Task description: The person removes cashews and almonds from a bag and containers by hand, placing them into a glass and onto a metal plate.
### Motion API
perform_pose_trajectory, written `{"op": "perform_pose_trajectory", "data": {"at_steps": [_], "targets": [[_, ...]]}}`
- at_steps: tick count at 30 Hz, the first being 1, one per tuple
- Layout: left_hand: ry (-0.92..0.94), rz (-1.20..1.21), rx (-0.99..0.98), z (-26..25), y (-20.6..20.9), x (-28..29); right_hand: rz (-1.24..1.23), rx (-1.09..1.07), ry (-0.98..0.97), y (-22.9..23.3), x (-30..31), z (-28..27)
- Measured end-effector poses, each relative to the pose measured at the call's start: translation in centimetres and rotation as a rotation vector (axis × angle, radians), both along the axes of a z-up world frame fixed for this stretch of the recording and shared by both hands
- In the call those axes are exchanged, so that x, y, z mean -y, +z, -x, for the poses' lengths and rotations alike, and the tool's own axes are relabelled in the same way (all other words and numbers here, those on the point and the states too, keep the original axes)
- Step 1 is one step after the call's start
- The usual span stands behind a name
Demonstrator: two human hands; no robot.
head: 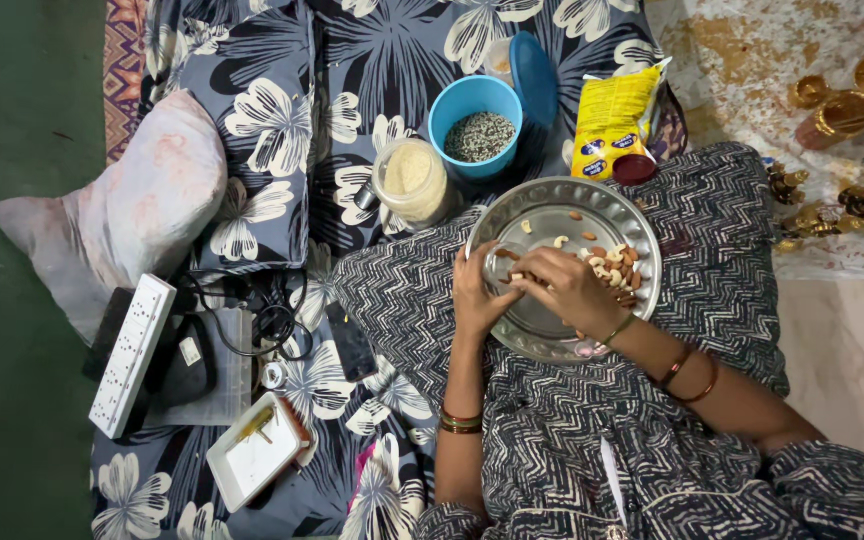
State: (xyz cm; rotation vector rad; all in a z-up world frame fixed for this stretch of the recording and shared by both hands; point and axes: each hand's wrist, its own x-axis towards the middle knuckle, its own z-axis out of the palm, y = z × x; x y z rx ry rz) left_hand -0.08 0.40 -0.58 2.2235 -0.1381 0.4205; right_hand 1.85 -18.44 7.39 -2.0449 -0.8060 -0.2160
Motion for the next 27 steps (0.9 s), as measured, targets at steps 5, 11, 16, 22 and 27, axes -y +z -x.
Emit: {"op": "perform_pose_trajectory", "data": {"at_steps": [5, 11, 16, 22, 27], "targets": [[0.007, 0.003, -0.018, -0.1, -0.5, 0.1, -0.030, -0.107, -0.045, -0.9, -0.2, -0.4], [-0.001, -0.022, 0.005, -0.1, -0.5, 0.0, -0.048, -0.062, -0.051, -1.1, -0.1, -0.7], [0.013, -0.009, -0.010, 0.0, 0.1, 0.2, -0.052, -0.015, -0.083, -0.5, 0.2, -0.7], [0.007, 0.014, -0.005, 0.1, 0.8, 0.4, 0.016, 0.045, -0.115, -0.5, 1.7, -0.8], [0.013, 0.020, 0.001, 0.1, 1.2, 0.4, 0.039, -0.275, -0.249, -2.6, 4.1, -1.4]]}}
